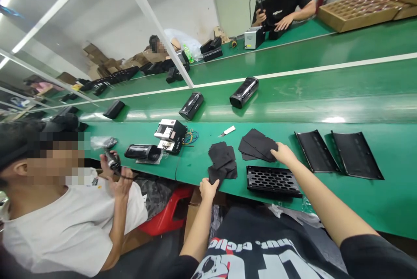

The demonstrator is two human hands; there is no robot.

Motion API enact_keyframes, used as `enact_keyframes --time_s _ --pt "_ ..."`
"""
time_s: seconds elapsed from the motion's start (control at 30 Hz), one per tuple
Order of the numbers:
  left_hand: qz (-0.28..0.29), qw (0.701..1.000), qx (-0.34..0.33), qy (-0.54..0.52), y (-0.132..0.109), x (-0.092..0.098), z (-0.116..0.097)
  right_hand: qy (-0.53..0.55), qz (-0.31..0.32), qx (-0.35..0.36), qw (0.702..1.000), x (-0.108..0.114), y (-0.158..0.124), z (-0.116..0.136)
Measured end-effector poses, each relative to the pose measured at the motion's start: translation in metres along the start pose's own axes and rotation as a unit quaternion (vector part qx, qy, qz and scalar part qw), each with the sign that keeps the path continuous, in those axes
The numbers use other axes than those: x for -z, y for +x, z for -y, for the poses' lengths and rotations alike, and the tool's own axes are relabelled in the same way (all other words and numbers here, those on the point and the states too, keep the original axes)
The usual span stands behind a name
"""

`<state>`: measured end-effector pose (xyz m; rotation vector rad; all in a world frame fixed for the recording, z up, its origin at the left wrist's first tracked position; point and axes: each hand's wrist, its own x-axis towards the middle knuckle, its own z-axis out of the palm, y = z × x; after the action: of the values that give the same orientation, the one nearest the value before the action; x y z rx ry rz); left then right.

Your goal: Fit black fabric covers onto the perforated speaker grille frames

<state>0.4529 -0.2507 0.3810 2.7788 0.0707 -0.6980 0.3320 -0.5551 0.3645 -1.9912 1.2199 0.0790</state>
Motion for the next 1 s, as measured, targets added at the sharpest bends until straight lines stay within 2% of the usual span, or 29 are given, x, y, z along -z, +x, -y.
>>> enact_keyframes --time_s 0.1,0.2,0.33,0.4,0.43,0.5,0.57,0.63,0.7,0.77,0.8,0.93,1.0 --pt "0.001 1.0 -0.006 -0.023 0.008 -0.004 -0.001 -0.017 0.015 0.036 0.999 -0.007 -0.007 0.006" --pt "0.028 0.997 -0.025 -0.06 0.015 -0.003 -0.001 -0.017 0.043 0.07 0.996 -0.015 -0.018 0.016" --pt "0.056 0.99 -0.053 -0.121 0.013 0.006 0.004 0.039 0.051 0.128 0.99 -0.031 -0.048 0.03" --pt "0.074 0.984 -0.067 -0.15 0.004 0.016 0.008 0.096 0.087 0.149 0.98 -0.045 -0.068 0.037" --pt "0.087 0.98 -0.072 -0.162 -0.002 0.022 0.009 0.131 0.129 0.153 0.971 -0.053 -0.079 0.041" --pt "0.121 0.972 -0.104 -0.174 -0.018 0.039 0.008 0.208 0.248 0.131 0.937 -0.067 -0.101 0.049" --pt "0.142 0.964 -0.174 -0.142 -0.036 0.059 0.0 0.294 0.358 0.06 0.884 -0.075 -0.118 0.058" --pt "0.109 0.957 -0.263 -0.054 -0.052 0.077 -0.015 0.382 0.411 -0.013 0.828 -0.074 -0.127 0.07" --pt "0.037 0.944 -0.326 0.04 -0.063 0.087 -0.034 0.454 0.421 -0.04 0.784 -0.065 -0.127 0.08" --pt "-0.02 0.934 -0.348 0.077 -0.065 0.084 -0.054 0.497 0.407 -0.036 0.765 -0.055 -0.119 0.086" --pt "-0.031 0.934 -0.348 0.076 -0.064 0.077 -0.063 0.512 0.394 -0.038 0.762 -0.05 -0.113 0.087" --pt "-0.016 0.936 -0.347 0.049 -0.054 0.038 -0.084 0.547 0.347 -0.069 0.759 -0.041 -0.093 0.077" --pt "-0.001 0.928 -0.37 0.042 -0.052 0.024 -0.086 0.526 0.348 -0.075 0.772 -0.039 -0.086 0.07"
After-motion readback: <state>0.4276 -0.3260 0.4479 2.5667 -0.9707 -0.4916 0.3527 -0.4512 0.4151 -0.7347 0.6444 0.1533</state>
